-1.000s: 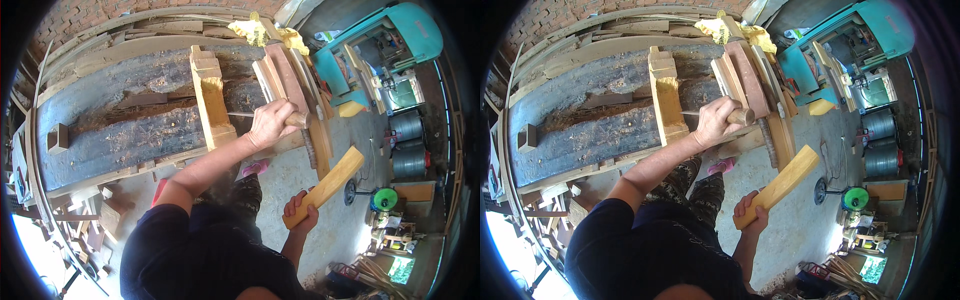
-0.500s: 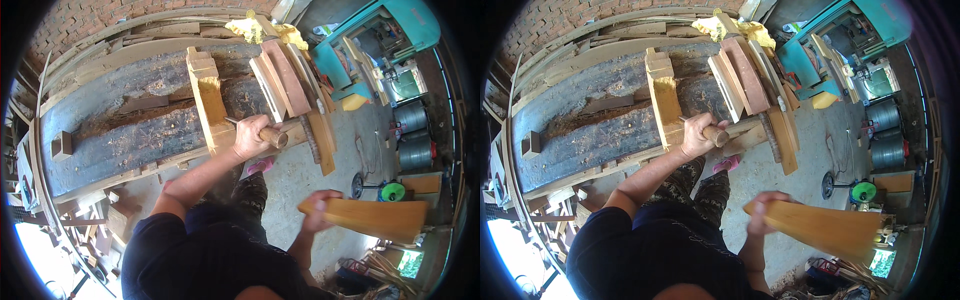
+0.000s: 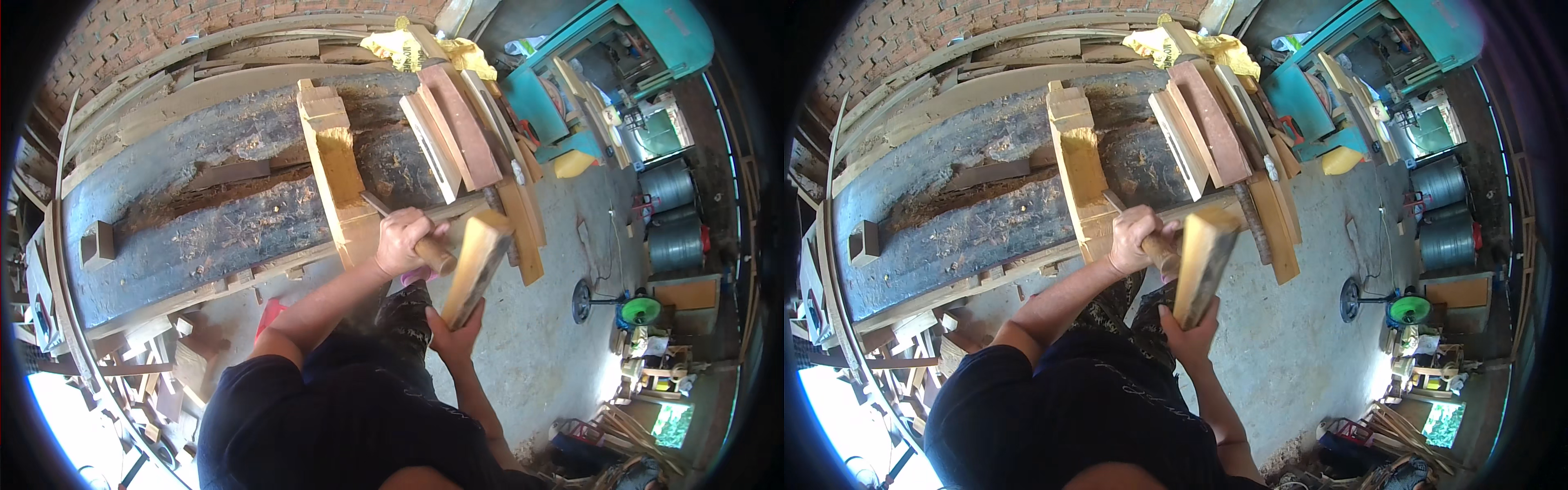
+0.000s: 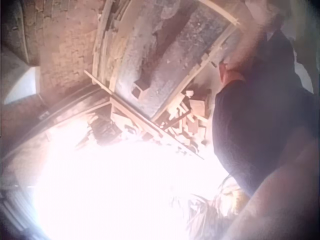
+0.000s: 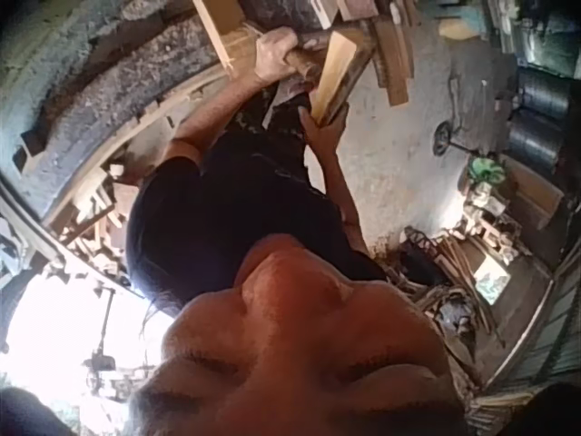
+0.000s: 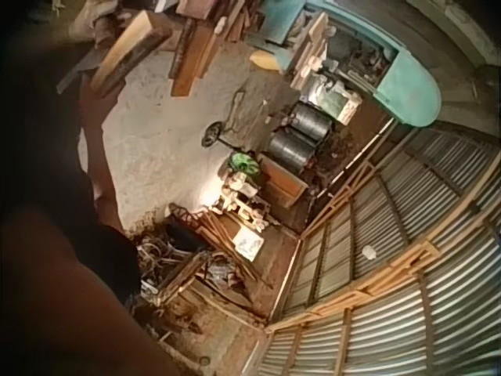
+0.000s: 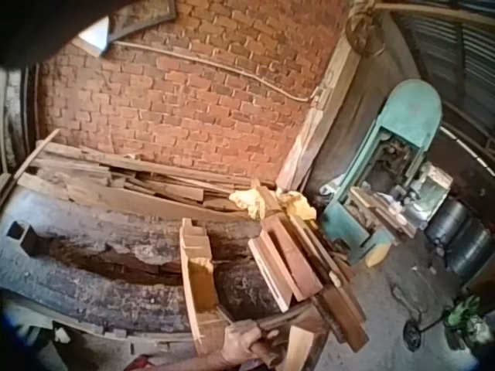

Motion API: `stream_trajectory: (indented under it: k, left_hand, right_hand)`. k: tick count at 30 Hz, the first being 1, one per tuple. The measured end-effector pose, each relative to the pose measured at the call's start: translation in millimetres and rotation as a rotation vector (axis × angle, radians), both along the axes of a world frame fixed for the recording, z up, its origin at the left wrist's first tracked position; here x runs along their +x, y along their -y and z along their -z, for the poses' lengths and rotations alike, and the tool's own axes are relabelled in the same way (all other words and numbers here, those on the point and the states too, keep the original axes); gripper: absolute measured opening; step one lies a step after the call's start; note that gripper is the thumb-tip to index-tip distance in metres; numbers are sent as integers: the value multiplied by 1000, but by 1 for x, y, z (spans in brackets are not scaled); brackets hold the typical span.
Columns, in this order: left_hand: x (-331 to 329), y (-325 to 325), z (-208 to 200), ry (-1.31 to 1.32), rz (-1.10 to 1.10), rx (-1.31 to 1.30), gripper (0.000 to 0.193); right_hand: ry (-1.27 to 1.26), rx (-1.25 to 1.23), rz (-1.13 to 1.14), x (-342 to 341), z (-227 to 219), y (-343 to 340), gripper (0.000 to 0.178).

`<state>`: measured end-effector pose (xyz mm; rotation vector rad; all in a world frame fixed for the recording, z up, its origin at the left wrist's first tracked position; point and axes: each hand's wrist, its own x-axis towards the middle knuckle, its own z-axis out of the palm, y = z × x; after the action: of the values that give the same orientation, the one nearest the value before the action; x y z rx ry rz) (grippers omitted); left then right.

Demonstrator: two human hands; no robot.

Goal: Chisel a mortise hole into a wooden beam using a chisel and a wooden block as a mallet.

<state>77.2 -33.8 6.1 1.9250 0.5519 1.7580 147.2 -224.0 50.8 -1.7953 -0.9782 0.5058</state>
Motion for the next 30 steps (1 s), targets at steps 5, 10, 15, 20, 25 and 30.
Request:
stream_trajectory:
  k: [5, 10, 15, 20, 25, 30]
  left_hand:
    - [-6, 1, 0, 12, 23, 0, 34]
    - [-1, 2, 9, -5, 11, -35, 34]
    - [-12, -3, 33, -86, 11, 72, 35]
    - [-3, -6, 26, -87, 11, 72, 33]
    - [-10, -30, 21, -163, 34, 19, 27]
    - [-16, -13, -16, -70, -8, -41, 29]
  right_hand:
    - [44, 559, -52, 18, -46, 7, 64]
    - [793, 279, -161, 19, 32, 13, 48]
    - [-79, 83, 39, 6, -20, 13, 57]
    - [177, 291, -103, 7, 16, 0, 52]
    - [39, -11, -68, 14, 38, 6, 58]
    - [-147, 254, 29, 18, -18, 14, 48]
